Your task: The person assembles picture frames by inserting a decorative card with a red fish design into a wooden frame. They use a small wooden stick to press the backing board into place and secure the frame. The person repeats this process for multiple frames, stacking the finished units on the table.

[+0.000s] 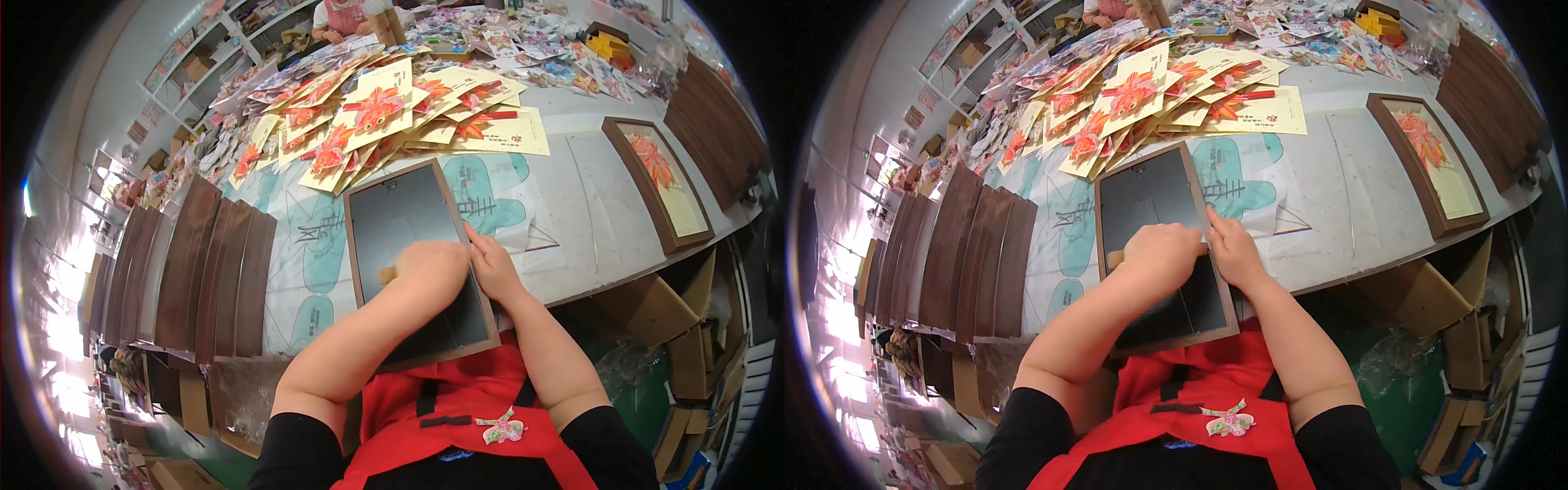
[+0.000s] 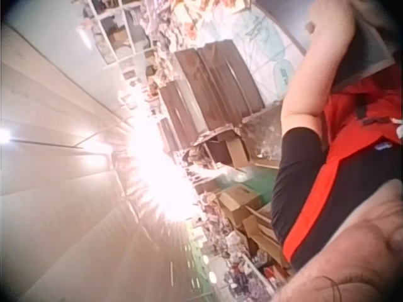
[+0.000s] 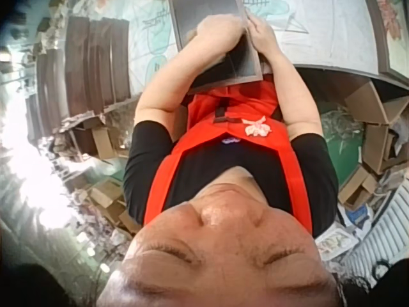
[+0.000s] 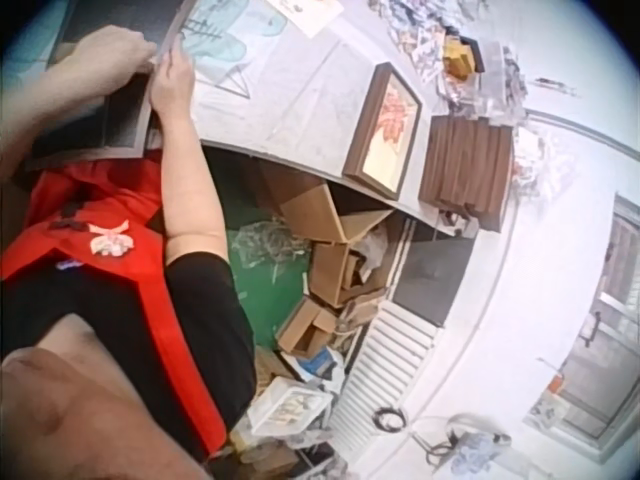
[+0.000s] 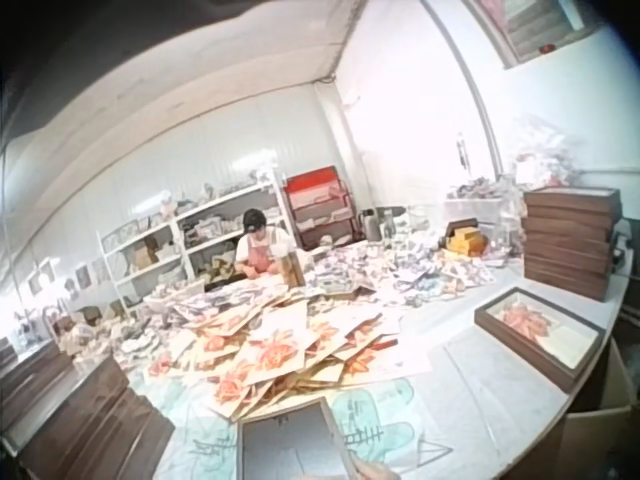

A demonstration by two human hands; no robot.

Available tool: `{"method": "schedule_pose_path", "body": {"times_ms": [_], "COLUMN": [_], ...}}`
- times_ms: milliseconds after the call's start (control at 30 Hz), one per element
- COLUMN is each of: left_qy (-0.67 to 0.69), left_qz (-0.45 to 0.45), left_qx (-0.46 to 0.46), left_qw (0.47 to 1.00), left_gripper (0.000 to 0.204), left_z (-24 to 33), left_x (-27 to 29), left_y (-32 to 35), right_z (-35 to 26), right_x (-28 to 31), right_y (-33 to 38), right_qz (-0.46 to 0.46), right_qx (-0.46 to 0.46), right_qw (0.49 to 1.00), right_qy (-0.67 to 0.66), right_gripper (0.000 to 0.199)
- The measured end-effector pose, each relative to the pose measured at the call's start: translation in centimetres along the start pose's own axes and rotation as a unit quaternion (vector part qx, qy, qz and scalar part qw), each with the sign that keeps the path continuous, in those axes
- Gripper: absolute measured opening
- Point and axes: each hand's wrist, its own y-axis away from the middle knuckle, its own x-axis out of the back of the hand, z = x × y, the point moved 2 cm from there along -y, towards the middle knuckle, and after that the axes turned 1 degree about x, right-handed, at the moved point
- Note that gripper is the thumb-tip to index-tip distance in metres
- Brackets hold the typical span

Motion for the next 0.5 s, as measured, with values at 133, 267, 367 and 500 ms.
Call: {"method": "schedule_pose_path", "body": {"times_ms": [133,267,367,500], "left_qy": [-0.023,0.127,0.397,0.746], "left_qz": [0.012,0.148,0.199,0.322], "left_qx": [0.014,0.106,0.226,0.143], "left_qw": [1.000,0.975,0.867,0.565], "left_gripper": [0.013,0.016,0.014,0.018], "left_z": [0.5,-6.8,-14.8,-15.6], "left_x": [-0.6,-1.9,-5.1,-7.7], "left_y": [-0.1,3.2,7.6,13.0], "right_z": [0.1,-0.1,-0.4,-8.1], "right_x": [0.0,0.4,1.2,2.4], "right_y": [-0.2,-0.4,0.8,2.9], "right_qz": [0.000,-0.006,0.040,0.031], "right_qx": [0.007,-0.019,0.003,0.082], "right_qw": [1.000,0.996,0.997,0.996], "right_qy": [-0.015,-0.091,-0.062,-0.010], "right_gripper": [0.041,0.039,0.035,0.039]}}
